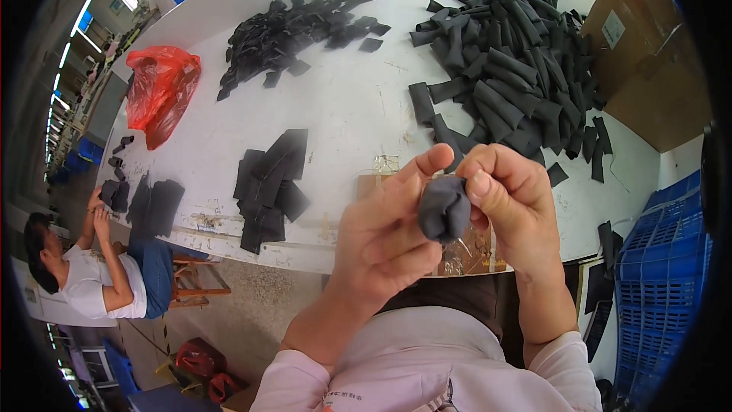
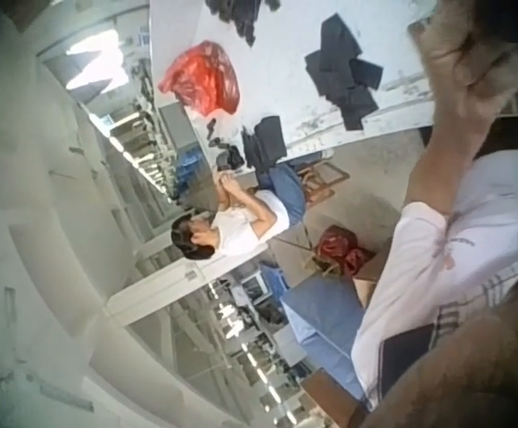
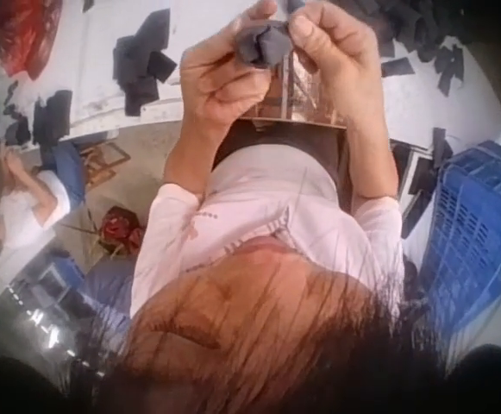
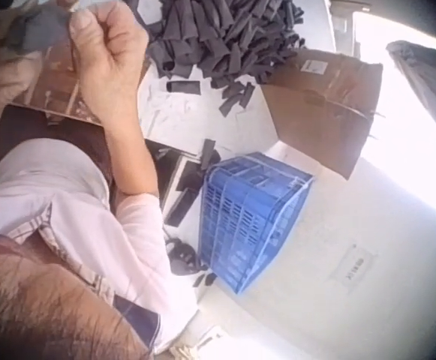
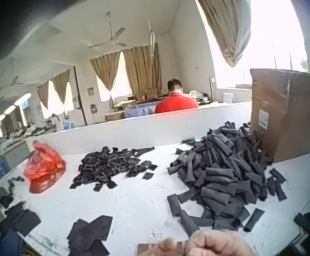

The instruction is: Folding and assembling small black foam components at a work table.

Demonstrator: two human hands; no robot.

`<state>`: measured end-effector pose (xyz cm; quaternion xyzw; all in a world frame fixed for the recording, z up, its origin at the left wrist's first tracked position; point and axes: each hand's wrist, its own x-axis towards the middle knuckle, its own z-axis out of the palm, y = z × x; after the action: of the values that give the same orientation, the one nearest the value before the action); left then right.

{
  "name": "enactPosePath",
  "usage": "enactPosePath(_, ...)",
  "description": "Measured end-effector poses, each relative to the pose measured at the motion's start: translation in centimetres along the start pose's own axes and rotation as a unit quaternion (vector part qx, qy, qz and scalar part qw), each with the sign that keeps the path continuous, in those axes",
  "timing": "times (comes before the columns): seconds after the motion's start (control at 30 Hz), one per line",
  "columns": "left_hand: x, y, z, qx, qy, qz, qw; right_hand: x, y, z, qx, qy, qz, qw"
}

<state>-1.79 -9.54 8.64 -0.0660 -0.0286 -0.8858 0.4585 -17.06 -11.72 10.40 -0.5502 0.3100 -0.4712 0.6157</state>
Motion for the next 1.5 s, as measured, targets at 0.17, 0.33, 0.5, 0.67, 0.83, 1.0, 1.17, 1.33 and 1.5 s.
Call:
enactPosePath(0.17,1.2,2.0,-5.8,-0.026,0.087,0.005,0.996,2.1,5.3,-2.8,0.129,-0.052,0.208,0.968)
enactPosePath(0.33,0.9,1.3,-5.7,0.094,0.181,0.055,0.977,1.2,7.4,-3.0,0.184,-0.074,0.221,0.955)
enactPosePath(0.5,1.3,1.3,-3.9,-0.190,0.055,0.088,0.976,2.9,3.6,-1.6,0.056,-0.099,0.166,0.980)
enactPosePath(0.67,1.1,1.7,-6.0,-0.129,0.084,0.088,0.984,3.3,5.1,-2.2,0.038,-0.123,0.211,0.969)
enactPosePath(0.83,0.1,0.9,-8.3,0.058,0.109,0.065,0.990,1.0,9.3,-3.7,0.145,-0.112,0.239,0.954)
enactPosePath(1.0,0.4,0.1,-4.9,0.274,0.078,0.138,0.949,2.0,6.7,-3.2,0.114,-0.143,0.145,0.972)
enactPosePath(1.17,0.0,0.6,-5.3,0.306,0.086,0.143,0.937,2.8,6.1,-2.9,0.044,-0.175,0.138,0.974)
enactPosePath(1.33,-0.6,0.5,-8.0,0.399,0.183,0.121,0.890,1.6,10.5,-3.9,0.144,-0.135,0.165,0.966)
enactPosePath(1.5,0.6,-0.5,-5.8,0.685,0.194,0.360,0.603,1.9,9.3,-3.7,0.073,-0.109,0.155,0.979)
